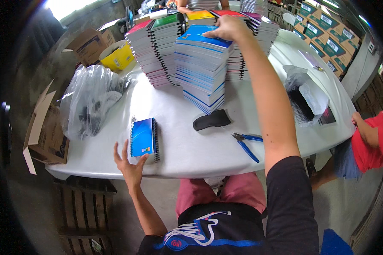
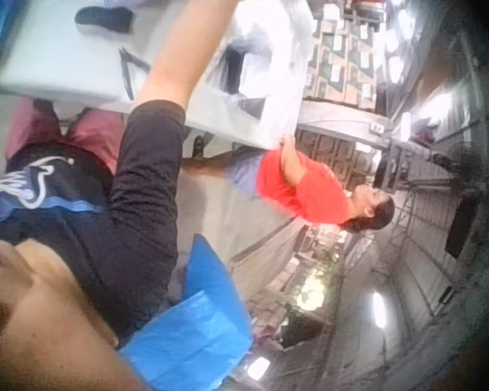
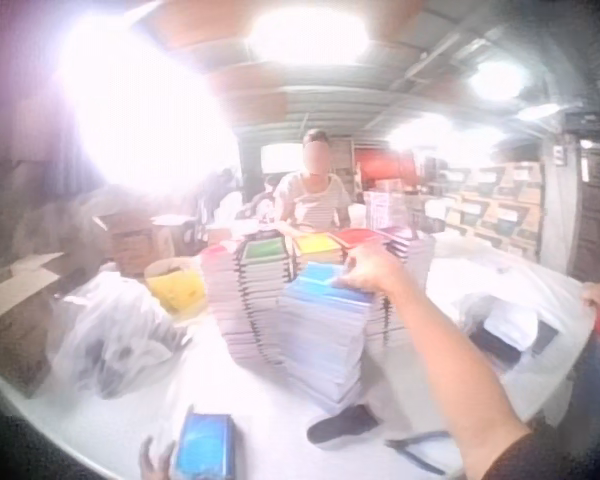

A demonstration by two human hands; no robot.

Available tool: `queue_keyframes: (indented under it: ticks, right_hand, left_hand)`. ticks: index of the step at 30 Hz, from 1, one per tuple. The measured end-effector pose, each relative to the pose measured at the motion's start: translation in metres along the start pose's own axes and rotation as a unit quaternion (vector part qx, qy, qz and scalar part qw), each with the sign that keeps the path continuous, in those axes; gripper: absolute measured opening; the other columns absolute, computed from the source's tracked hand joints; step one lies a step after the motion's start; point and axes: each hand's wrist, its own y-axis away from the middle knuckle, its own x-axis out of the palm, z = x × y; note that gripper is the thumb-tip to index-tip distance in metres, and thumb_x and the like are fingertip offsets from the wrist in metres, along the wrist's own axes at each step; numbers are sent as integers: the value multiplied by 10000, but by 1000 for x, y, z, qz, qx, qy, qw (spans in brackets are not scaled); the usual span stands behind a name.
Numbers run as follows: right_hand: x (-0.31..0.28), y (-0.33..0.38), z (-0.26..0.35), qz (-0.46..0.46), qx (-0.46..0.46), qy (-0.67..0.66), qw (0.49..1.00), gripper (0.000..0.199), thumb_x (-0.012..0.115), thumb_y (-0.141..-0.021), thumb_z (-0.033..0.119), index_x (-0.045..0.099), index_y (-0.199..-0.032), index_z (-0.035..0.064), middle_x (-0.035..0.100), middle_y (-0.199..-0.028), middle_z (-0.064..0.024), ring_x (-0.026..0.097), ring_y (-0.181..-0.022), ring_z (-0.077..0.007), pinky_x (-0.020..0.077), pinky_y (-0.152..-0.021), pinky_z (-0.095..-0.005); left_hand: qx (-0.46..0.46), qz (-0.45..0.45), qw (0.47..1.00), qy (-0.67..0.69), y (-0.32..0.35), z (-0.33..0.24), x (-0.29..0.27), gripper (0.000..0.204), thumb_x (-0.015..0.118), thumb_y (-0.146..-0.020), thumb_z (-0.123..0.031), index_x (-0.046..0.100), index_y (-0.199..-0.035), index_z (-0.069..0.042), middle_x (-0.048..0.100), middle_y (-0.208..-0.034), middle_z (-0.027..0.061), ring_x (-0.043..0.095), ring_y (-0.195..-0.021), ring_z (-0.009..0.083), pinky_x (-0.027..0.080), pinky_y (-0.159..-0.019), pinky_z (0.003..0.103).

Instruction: The person uses pliers to trim the metal spiral bindings on stacks of notebooks, arranges the notebooks into piles, and places the notebooks inside a cardboard box.

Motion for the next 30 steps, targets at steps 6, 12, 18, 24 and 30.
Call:
queue_keyframes:
  ticks: [6, 12, 18, 24, 30]
  right_hand:
    - [3, 2, 11, -49, 22, -54, 997, 661, 830, -517, 502, 660, -917, 4, 666, -819, -126, 643, -777, -230, 498, -729, -333]
    - [-2, -7, -3, -105, 51, -24, 993, 641, 853, -494, 478, 693, -945, 53, 686, -861, -128, 667, -843, -237, 509, -791, -334]
    - [-36, 63, 26, -298, -73, -230, 923, 392, 810, -656, 246, 601, -910, 34, 643, -859, -117, 614, -807, -212, 491, -731, -317]
    - [58, 234, 67, -58, -124, -166, 977, 223, 677, -729, 188, 545, -893, 115, 619, -718, -112, 619, -702, -329, 460, -575, -439]
    - [99, 272, 17, 31, -179, -277, 944, 547, 745, -664, 168, 554, -1167, 70, 617, -1022, -121, 596, -935, -273, 489, -781, -392]
  left_hand:
    - [178, -124, 975, -43, -16, -68, -11, 863, 845, -576, -373, 454, -1328, -208, 230, -1450, 106, 199, -1350, 334, 263, -1054, 531]
    - [289, -135, 948, -2, -24, -117, -1, 771, 823, -607, -406, 513, -1278, -185, 285, -1436, 144, 211, -1332, 388, 236, -1040, 516]
    - [332, -159, 930, 5, -8, -160, 5, 672, 798, -663, -396, 541, -1233, -150, 319, -1399, 199, 240, -1313, 406, 247, -1041, 507]
    - [378, -64, 924, -11, 29, -176, 35, 568, 686, -789, -296, 487, -1286, -108, 390, -1359, 174, 267, -1322, 373, 185, -1050, 543]
    - [278, 122, 951, -49, 42, -112, 109, 423, 647, -695, -128, 558, -1108, -119, 500, -1129, 92, 398, -1167, 317, 180, -1013, 504]
